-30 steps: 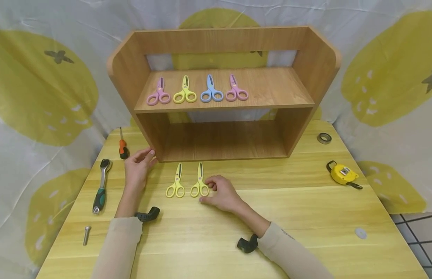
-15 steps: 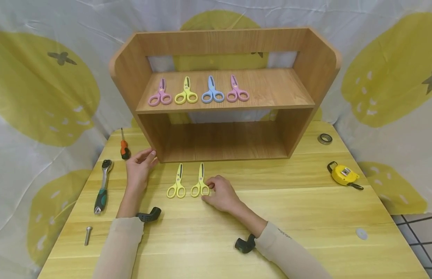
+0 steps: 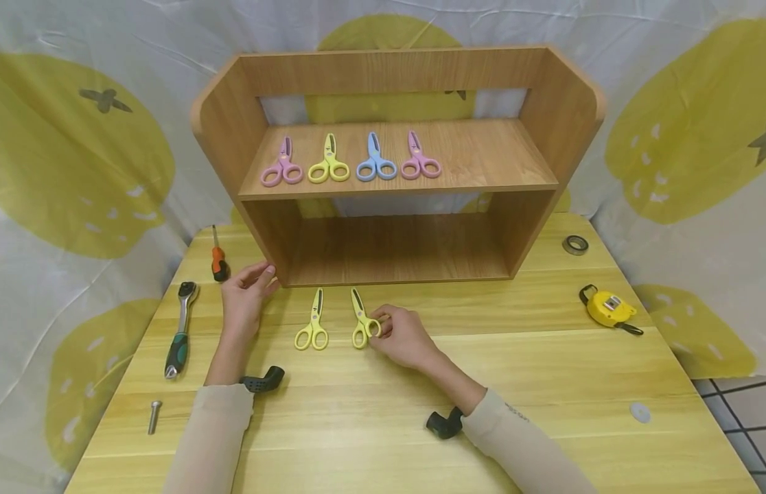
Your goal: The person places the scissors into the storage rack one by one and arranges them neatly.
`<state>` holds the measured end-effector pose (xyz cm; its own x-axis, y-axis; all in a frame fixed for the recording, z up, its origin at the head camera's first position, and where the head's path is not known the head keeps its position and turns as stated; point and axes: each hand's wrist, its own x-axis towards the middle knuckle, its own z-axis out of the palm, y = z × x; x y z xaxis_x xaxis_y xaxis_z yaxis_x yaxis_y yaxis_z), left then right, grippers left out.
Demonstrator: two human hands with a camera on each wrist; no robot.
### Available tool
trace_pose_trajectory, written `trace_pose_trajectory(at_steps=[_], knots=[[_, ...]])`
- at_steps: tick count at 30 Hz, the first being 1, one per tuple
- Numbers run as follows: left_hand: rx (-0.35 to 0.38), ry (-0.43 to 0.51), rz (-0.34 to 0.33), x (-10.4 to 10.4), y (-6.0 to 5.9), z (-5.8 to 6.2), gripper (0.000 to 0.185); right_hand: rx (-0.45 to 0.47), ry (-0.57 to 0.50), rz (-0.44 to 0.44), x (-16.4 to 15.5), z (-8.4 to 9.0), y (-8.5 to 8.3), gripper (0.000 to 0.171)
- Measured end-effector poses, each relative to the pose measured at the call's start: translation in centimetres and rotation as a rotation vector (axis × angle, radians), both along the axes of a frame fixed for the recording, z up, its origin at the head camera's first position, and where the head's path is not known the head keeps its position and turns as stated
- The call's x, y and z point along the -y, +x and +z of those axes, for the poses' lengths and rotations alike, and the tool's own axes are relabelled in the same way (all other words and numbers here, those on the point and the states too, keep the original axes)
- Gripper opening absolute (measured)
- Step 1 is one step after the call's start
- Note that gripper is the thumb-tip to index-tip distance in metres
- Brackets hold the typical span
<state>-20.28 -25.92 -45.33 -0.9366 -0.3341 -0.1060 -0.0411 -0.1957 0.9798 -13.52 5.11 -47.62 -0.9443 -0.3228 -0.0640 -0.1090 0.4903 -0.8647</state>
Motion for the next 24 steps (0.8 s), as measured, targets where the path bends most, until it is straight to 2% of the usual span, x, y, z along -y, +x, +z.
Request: trace_pose_trajectory(at_steps=[6, 11, 24], knots=[[-0.003, 0.001, 0.007, 0.1, -0.2, -0.5, 0.023, -0.005, -0.058, -0.002, -1.0, 1.0, 0.3, 0.038], [-0.015, 0.009, 0.011, 0.5, -0.6, -1.4, 0.023, -0.036, -0.097, -0.006, -1.9, 2.7, 0.8, 0.037], [-0.031, 0.008, 0.009, 0.4, -0.8, -1.6, 0.022, -0.185, -0.18, 0.022, -4.8, 10.5, 2.9, 0.039]])
